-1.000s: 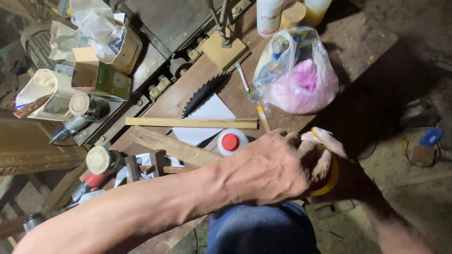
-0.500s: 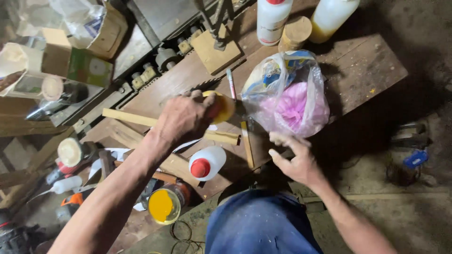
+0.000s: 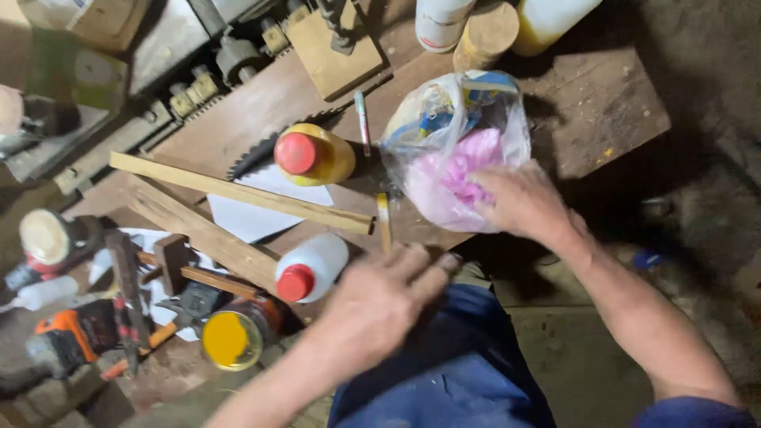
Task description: Preparing and applying yellow wood filler to an intricately carved wooden panel using a small wooden stick.
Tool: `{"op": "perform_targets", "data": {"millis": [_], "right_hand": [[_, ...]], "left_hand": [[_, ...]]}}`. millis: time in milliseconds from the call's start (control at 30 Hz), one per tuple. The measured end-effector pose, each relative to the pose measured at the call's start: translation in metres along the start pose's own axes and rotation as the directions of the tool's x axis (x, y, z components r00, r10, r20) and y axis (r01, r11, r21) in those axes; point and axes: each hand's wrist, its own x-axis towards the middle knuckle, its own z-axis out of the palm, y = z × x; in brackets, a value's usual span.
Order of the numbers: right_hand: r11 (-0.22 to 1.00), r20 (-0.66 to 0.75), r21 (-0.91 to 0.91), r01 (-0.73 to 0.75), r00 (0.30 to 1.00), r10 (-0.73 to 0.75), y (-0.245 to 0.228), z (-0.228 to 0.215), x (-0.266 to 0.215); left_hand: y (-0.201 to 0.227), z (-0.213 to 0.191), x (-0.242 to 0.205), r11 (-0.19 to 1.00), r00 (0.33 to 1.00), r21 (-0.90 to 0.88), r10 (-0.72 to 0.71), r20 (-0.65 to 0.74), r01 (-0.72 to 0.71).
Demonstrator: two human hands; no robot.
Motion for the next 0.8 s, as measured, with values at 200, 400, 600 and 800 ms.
{"op": "perform_targets", "data": {"millis": [200,400,600,800], "right_hand": [[0.988,-0.083,0.149,0.048,0.996,-0.036,0.035,-0.001,-0.010],[0.899,-0.219,0.341,0.275,0.953,-0.208,0.054,0.044,0.005],[0.850,-0.310,0.458,0.259,0.943,-0.120,0.060,0.060,0.017],[0.767,-0.159,0.620,0.164,0.984,-0.082,0.052,0.034,0.011]], "left_hand": [[-0.033,0.177,0.047,0.939,0.929,0.172,-0.242,-0.280,0.297],[-0.009,0.150,0.099,0.926,0.842,0.153,-0.234,-0.486,0.346],[-0.056,0.233,0.051,0.804,0.811,0.218,-0.461,-0.359,0.553],[-0.039,0.230,0.095,0.803,0.667,-0.052,-0.528,-0.526,0.594]]}}
